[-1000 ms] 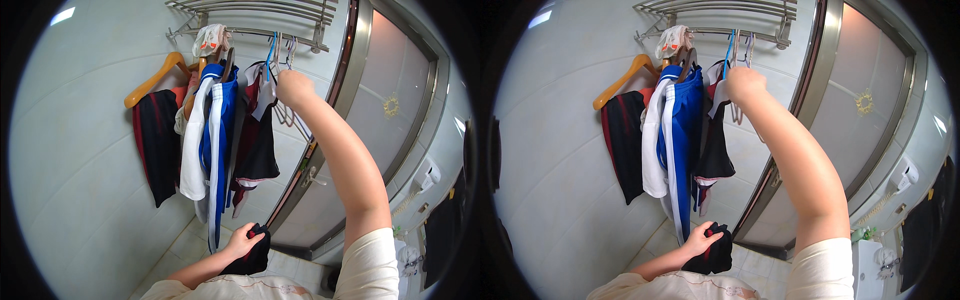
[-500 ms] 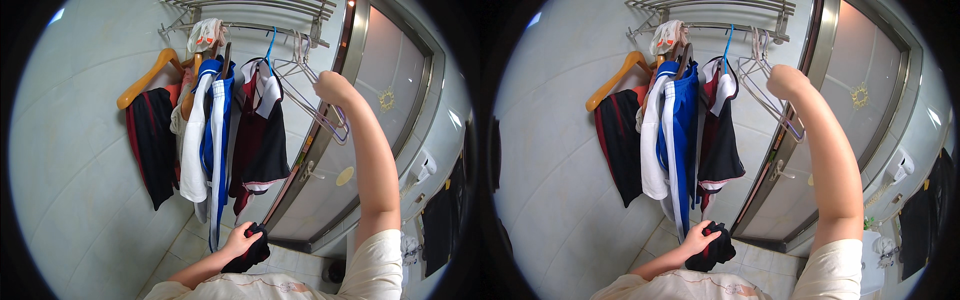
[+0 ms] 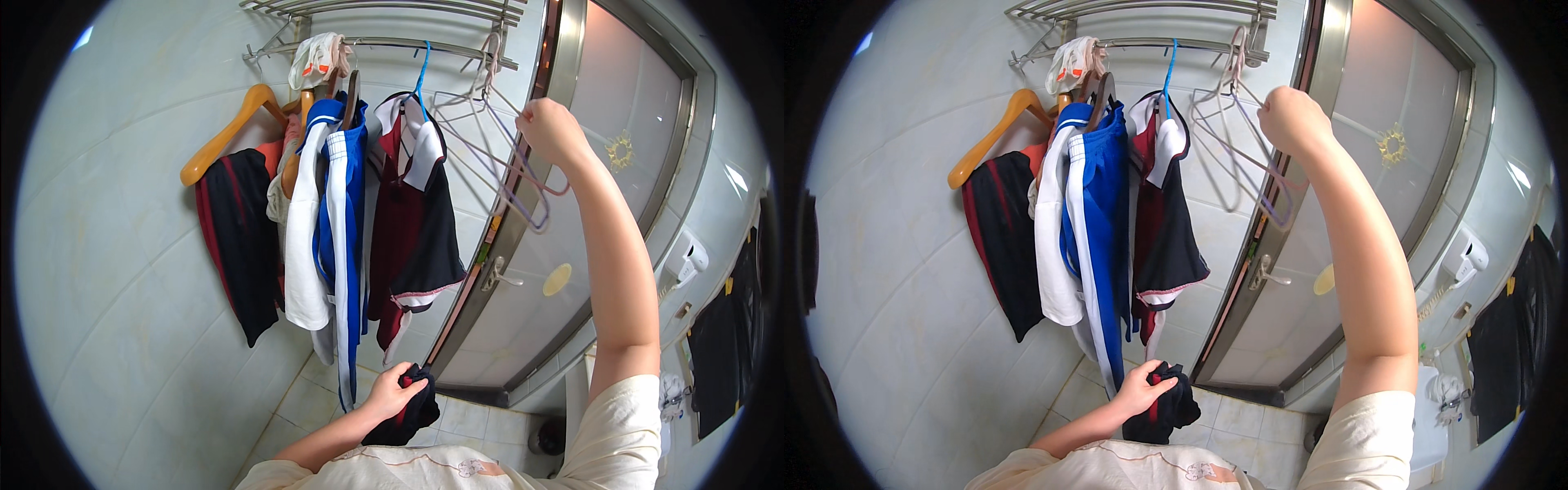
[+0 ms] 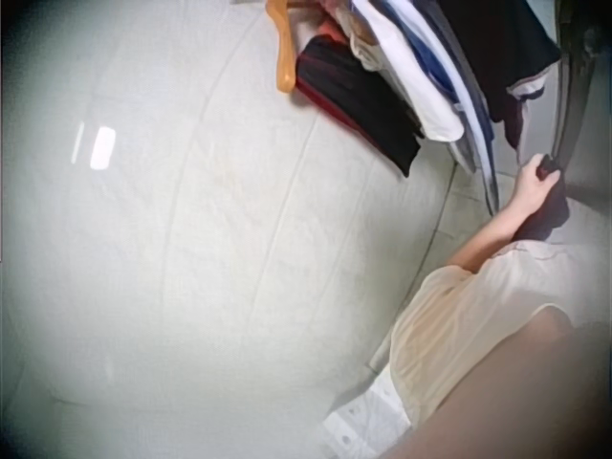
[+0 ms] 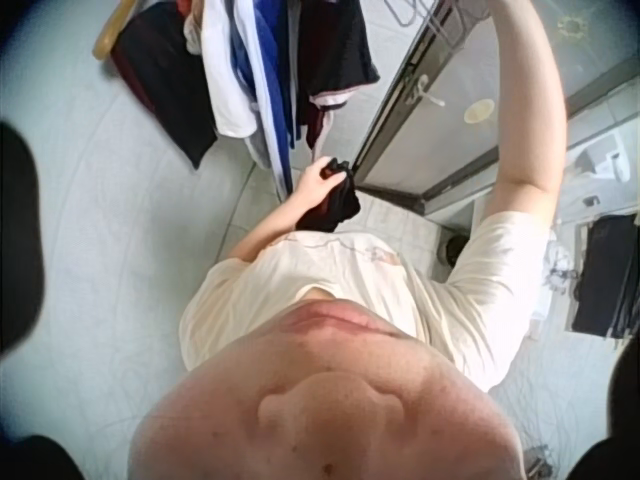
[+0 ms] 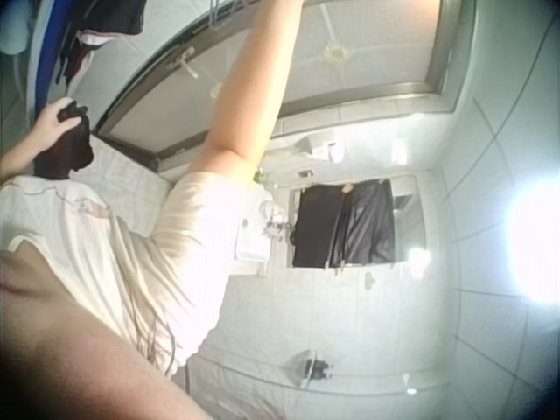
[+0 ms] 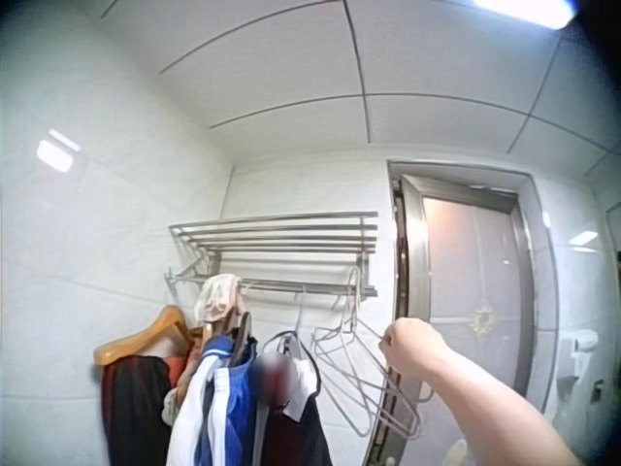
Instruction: The person hand washes a black garment with red trim in a bathroom sink, rinses it, wrings it out, and hangs it on a hanger. Then the person washes a white garment in the same sink, applies detergent, and wrings it out.
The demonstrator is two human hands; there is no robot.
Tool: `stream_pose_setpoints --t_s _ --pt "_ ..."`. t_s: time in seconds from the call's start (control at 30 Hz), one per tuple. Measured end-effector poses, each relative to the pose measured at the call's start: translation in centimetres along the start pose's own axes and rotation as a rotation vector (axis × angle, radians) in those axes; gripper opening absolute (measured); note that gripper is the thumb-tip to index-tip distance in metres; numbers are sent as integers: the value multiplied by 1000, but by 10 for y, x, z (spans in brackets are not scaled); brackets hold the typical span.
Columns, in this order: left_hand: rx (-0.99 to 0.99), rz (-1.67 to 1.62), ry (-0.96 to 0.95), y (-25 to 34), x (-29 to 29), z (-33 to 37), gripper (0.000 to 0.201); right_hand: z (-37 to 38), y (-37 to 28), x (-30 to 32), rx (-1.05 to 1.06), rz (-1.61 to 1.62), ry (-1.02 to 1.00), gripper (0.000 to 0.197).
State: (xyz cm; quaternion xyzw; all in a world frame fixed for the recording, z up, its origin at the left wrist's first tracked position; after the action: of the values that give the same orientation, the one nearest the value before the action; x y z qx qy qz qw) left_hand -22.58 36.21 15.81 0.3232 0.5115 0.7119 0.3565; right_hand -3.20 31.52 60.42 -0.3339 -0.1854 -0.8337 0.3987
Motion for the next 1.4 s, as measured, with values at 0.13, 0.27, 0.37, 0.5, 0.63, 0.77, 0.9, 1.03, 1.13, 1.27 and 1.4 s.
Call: stream_pose_setpoints --t_s 0.13,0.27,0.37,0.5,0.63,0.77,0.9,1.03,1.13,1.27,1.4 --pt "-48 86 31 3 0 -2 31 0 -7 19 -49 -36 55 24" --pt "-37 54 70 6 3 -3 30 -48 6 42 -64 -49 26 25" --pt "-35 87 107 10 8 0 29 -122 26 65 2 179 118 22" --pt "-15 12 79 13 9 10 28 -231 59 71 -171 482 228 18" --pt "-49 -212 -6 25 -1 27 25 -337 73 11 -446 1023 134 45" --pt "-33 -381 -136 50 -21 40 21 -410 62 -91 -905 1498 -367 32" --pt "4 -528 -233 75 -41 40 20 -426 39 -149 -892 1273 -127 61" --pt "-54 -459 -256 93 -61 34 22 -411 15 -176 -615 1306 -280 49" --pt "-148 -293 -148 100 -55 31 28 -411 49 -176 -822 1349 -435 17" --pt "-276 547 -52 101 -57 27 49 -394 77 -137 -749 1777 -501 20" --pt "-154 588 -172 77 -101 22 67 -376 91 -113 -670 1706 -523 22"
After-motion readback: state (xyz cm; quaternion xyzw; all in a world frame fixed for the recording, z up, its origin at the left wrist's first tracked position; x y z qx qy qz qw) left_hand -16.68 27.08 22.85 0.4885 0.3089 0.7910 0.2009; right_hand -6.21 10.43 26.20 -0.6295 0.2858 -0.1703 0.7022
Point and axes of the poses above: each hand's wrist, its own z-axis towards the middle knuckle, its own x-axis out of the back of the hand, y = z × x, the point moved 7 cm from there along z, towards the middle knuckle, and after that the axes turned 1 degree about y, right-handed, at the moved point
